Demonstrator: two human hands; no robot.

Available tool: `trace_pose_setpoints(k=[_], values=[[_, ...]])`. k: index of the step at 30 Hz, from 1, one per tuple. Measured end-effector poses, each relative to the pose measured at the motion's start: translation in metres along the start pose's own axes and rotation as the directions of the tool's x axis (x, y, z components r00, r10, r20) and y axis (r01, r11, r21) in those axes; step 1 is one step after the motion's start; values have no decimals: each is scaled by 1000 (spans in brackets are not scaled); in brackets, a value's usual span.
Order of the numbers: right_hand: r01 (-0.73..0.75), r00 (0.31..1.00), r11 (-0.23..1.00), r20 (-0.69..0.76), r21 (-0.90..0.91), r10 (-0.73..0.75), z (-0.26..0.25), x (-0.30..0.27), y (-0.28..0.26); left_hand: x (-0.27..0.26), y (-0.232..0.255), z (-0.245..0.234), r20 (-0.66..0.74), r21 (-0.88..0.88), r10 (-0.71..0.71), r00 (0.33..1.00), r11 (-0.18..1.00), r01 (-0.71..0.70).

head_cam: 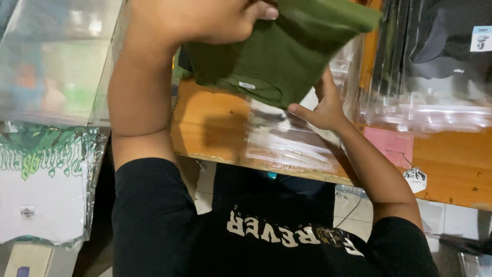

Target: The person folds black and green t-shirts and places each into a clear plastic bag on a wooden table. The person repeatedly picks up shirts, folds them, inserts them into bags, and sets the packaged shirts aside.

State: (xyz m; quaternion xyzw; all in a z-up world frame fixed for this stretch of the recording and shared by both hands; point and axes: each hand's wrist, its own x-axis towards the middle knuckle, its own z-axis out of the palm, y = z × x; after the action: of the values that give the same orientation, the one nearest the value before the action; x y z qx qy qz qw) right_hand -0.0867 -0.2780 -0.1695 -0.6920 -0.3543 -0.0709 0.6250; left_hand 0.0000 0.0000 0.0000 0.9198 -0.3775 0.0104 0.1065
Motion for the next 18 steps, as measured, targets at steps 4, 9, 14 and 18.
trace_pose_setpoints(k=[4, 9, 14, 18], values=[[-335, 941, 926, -27, -175, 336, -7, -36, 14, 2, 35, -5, -94, 91, 180, 979, 981, -172], [-567, 816, 823, -171, -49, 552, -10, -91, -13, 52, 54, 24, 142, -52, -93, 985, 994, 101], [-811, 472, 502, -171, 300, 865, -16, -129, -27, 120, 35, 120, 209, -211, 91, 974, 976, -46], [-842, 421, 467, -213, 271, 882, -21, -134, -22, 145, 10, 230, 73, -276, 83, 994, 959, -60]])
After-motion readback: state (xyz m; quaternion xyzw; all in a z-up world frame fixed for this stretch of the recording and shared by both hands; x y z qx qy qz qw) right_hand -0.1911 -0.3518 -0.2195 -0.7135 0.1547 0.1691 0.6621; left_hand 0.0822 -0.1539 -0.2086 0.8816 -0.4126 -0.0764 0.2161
